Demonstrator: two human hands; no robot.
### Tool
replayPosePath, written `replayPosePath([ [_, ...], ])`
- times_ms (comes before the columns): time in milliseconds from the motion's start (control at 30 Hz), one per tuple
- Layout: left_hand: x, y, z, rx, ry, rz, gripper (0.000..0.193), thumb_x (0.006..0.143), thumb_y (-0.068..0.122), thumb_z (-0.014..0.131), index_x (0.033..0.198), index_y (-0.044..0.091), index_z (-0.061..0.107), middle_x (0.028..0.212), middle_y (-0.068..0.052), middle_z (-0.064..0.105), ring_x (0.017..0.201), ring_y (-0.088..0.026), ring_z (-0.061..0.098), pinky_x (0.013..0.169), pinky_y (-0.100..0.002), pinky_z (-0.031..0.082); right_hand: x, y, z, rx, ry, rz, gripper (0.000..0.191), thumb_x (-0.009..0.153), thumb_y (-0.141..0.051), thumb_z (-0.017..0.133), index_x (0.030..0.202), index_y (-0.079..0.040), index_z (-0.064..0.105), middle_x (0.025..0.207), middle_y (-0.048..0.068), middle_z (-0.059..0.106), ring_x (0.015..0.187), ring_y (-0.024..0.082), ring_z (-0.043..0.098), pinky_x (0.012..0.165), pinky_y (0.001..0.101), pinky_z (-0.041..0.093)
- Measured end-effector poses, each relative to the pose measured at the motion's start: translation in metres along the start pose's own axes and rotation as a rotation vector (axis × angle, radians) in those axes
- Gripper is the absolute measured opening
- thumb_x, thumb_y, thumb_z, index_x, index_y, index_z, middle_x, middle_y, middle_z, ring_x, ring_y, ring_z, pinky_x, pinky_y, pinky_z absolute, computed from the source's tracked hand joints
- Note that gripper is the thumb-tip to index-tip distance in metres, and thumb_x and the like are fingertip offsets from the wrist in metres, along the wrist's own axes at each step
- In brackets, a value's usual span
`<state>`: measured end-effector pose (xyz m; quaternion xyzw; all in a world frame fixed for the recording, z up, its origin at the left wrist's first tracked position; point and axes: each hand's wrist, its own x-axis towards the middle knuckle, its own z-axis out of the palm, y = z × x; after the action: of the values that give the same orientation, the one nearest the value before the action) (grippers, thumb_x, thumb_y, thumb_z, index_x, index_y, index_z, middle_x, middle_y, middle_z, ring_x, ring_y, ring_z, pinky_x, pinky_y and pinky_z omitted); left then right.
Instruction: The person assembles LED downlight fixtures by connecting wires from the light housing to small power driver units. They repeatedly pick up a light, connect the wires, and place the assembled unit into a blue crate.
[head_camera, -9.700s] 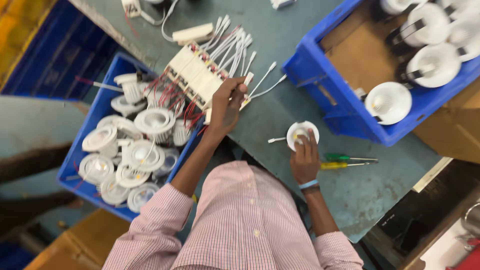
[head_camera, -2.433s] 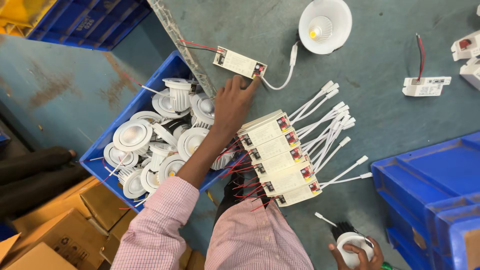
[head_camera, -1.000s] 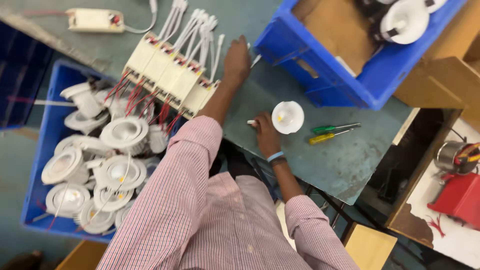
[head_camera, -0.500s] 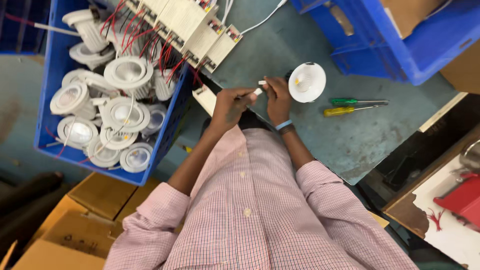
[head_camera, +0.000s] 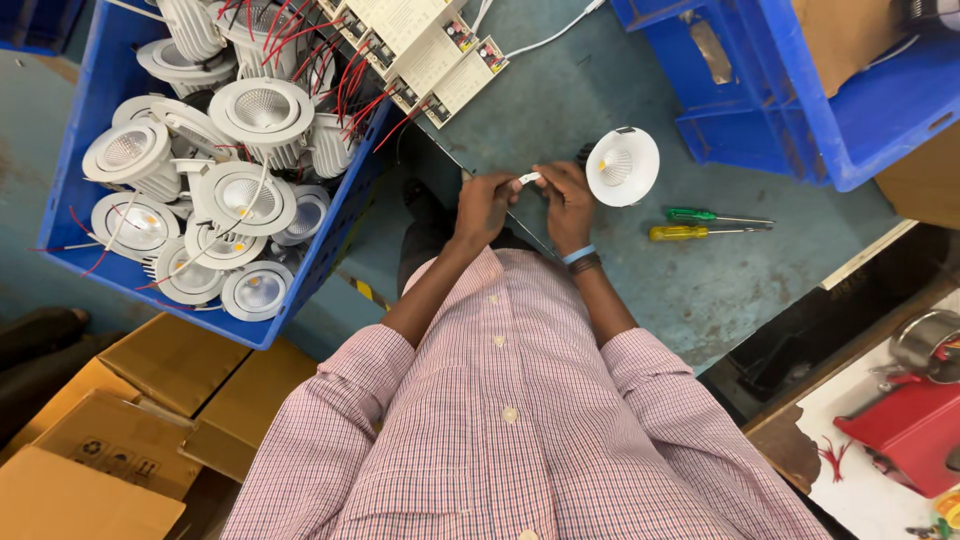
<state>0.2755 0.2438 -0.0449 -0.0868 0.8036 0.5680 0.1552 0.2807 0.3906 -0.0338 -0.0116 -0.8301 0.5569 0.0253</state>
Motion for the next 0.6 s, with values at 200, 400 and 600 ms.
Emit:
replayPosePath([
  [200, 0.007, 0.009, -0.005, 0.116, -0.056, -0.062, 0.017, 0.093, 0.019, 0.067, 0.089, 0.006, 0.077, 0.068, -0.011, 0.070, 0.062, -0.026, 0.069, 0.065, -0.039, 0.052, 0.006, -0.006, -0.001, -0.049, -0.037, -0.020, 0.034, 0.090, 0.017, 0.058, 0.114, 0.000, 0.074, 0.103, 0.008, 0.068, 0.081, 0.014, 0.063, 0.072, 0.0272, 0.053],
  [400, 0.012, 0.015, 0.001, 0.246, -0.044, 0.093, 0.019, 0.092, 0.021, 0.067, 0.089, 0.005, 0.076, 0.079, -0.021, 0.069, 0.076, -0.041, 0.068, 0.072, -0.049, 0.054, 0.004, -0.007, -0.002, -0.079, -0.064, -0.063, 0.039, 0.083, 0.020, 0.056, 0.114, 0.001, 0.073, 0.104, 0.009, 0.069, 0.086, 0.018, 0.066, 0.075, 0.0287, 0.054],
  [600, 0.018, 0.011, 0.008, 0.258, -0.049, -0.041, 0.014, 0.087, 0.013, 0.066, 0.090, 0.007, 0.078, 0.087, -0.024, 0.071, 0.085, -0.043, 0.070, 0.078, -0.049, 0.055, 0.009, 0.003, 0.003, -0.222, -0.041, -0.188, 0.032, 0.083, 0.013, 0.066, 0.111, 0.000, 0.073, 0.104, 0.012, 0.070, 0.093, 0.028, 0.069, 0.083, 0.0366, 0.055],
])
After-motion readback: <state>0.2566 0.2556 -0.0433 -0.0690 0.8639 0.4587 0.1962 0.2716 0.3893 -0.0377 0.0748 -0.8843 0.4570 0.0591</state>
